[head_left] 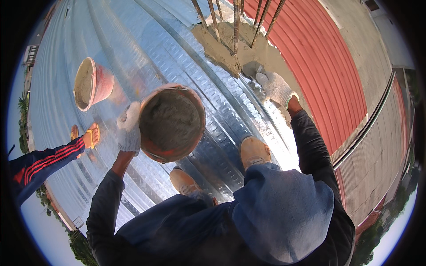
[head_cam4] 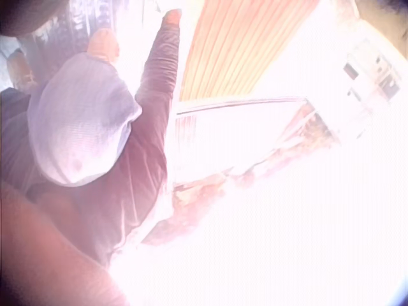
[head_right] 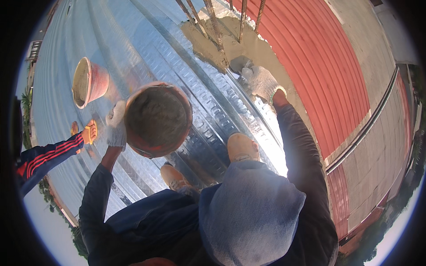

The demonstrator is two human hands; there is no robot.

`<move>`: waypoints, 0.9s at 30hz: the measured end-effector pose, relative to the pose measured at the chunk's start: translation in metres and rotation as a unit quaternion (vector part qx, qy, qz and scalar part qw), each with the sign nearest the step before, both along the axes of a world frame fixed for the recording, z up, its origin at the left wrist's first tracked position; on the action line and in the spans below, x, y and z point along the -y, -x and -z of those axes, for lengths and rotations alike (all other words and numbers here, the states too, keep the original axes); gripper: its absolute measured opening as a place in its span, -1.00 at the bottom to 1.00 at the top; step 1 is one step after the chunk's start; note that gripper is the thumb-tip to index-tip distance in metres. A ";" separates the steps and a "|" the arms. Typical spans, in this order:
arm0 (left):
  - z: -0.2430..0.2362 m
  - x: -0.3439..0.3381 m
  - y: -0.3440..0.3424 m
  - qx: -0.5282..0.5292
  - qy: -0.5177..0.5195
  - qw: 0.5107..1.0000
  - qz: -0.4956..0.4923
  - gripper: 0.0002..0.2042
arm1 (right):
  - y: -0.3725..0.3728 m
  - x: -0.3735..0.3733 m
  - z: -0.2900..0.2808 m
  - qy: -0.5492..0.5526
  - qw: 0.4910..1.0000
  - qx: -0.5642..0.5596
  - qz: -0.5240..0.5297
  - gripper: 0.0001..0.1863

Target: The person scoops wet cement from a bucket with a trowel and applies it to a vertical surface around protruding rebar. The person repeatedly smooths the cement over the rebar and adjacent wall area.

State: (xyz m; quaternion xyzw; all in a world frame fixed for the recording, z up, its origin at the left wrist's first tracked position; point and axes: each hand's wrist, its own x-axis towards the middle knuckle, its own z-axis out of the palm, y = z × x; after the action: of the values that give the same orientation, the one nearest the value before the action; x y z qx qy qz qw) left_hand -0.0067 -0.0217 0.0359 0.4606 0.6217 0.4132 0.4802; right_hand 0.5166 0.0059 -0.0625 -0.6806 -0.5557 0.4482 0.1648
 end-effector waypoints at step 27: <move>-0.034 -0.036 -0.014 -0.092 0.093 0.991 0.004 -0.78 | -0.003 0.152 -0.064 0.128 0.991 -0.016 0.019 -0.44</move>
State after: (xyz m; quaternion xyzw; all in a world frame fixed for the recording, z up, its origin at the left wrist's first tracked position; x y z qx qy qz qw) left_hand 0.0070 0.0139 0.0700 0.4523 0.6973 0.3079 0.4631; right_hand 0.5199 -0.1465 0.0019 -0.6993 -0.4779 0.5234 0.0933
